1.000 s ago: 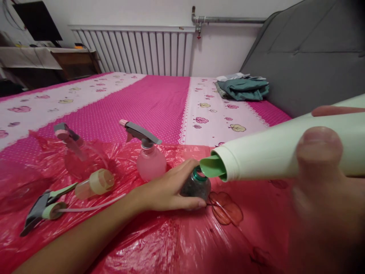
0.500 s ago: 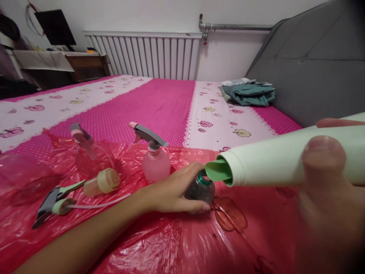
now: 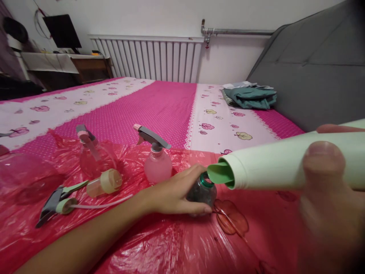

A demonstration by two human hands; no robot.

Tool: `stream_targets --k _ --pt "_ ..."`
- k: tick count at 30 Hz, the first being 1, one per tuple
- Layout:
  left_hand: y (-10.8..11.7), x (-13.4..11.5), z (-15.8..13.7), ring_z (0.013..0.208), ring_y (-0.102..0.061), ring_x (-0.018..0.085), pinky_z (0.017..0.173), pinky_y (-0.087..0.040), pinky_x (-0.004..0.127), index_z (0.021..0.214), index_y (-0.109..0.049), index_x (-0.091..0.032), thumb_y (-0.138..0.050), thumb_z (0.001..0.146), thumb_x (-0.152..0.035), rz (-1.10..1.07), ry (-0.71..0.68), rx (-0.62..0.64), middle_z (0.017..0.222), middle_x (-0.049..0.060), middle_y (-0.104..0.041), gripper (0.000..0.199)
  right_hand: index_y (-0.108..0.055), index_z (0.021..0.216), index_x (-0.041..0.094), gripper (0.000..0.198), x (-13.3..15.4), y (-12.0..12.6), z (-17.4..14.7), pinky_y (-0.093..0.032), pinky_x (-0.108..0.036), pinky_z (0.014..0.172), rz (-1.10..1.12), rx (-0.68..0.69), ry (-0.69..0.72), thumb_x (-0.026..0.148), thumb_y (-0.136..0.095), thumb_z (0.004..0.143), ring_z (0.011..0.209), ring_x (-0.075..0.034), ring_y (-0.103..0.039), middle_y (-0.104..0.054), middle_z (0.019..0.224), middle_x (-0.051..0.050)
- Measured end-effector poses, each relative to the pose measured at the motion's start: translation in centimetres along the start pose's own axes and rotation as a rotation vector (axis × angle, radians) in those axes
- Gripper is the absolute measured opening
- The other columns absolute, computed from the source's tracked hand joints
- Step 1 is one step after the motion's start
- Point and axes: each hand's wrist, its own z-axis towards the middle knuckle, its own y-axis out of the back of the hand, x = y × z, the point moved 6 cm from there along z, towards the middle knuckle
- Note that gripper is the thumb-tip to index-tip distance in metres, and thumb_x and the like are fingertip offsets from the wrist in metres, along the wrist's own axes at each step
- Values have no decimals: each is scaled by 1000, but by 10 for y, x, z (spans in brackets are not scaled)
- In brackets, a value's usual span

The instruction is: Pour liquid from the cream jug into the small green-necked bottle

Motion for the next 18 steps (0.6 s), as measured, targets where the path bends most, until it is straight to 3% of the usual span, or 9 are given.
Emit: stream_targets --k 3,9,18 --pt "0 -1 0 112 -65 33 97 -54 47 132 -49 -19 -78 85 -53 2 -16 -4 127 15 -63 64 -56 141 5 102 6 -1 -2 -52 -7 97 -19 12 40 91 -38 90 117 1 -46 -43 106 -14" --pt "0 0 0 113 -65 34 98 -53 49 134 -48 -20 -79 85 -53 1 -18 -7 127 15 -63 66 -56 147 13 94 3 -6 -3 -50 -20 115 171 -16 -138 81 -49 82 118 -2 -49 -41 126 -9" --pt "0 1 1 112 -65 34 96 -54 49 133 -47 -17 -80 84 -49 -6 -23 7 125 17 -63 66 -56 148 12 98 1 -6 -8 -49 -28 117 212 -29 -175 80 -51 78 121 -7 -49 -40 127 -10"
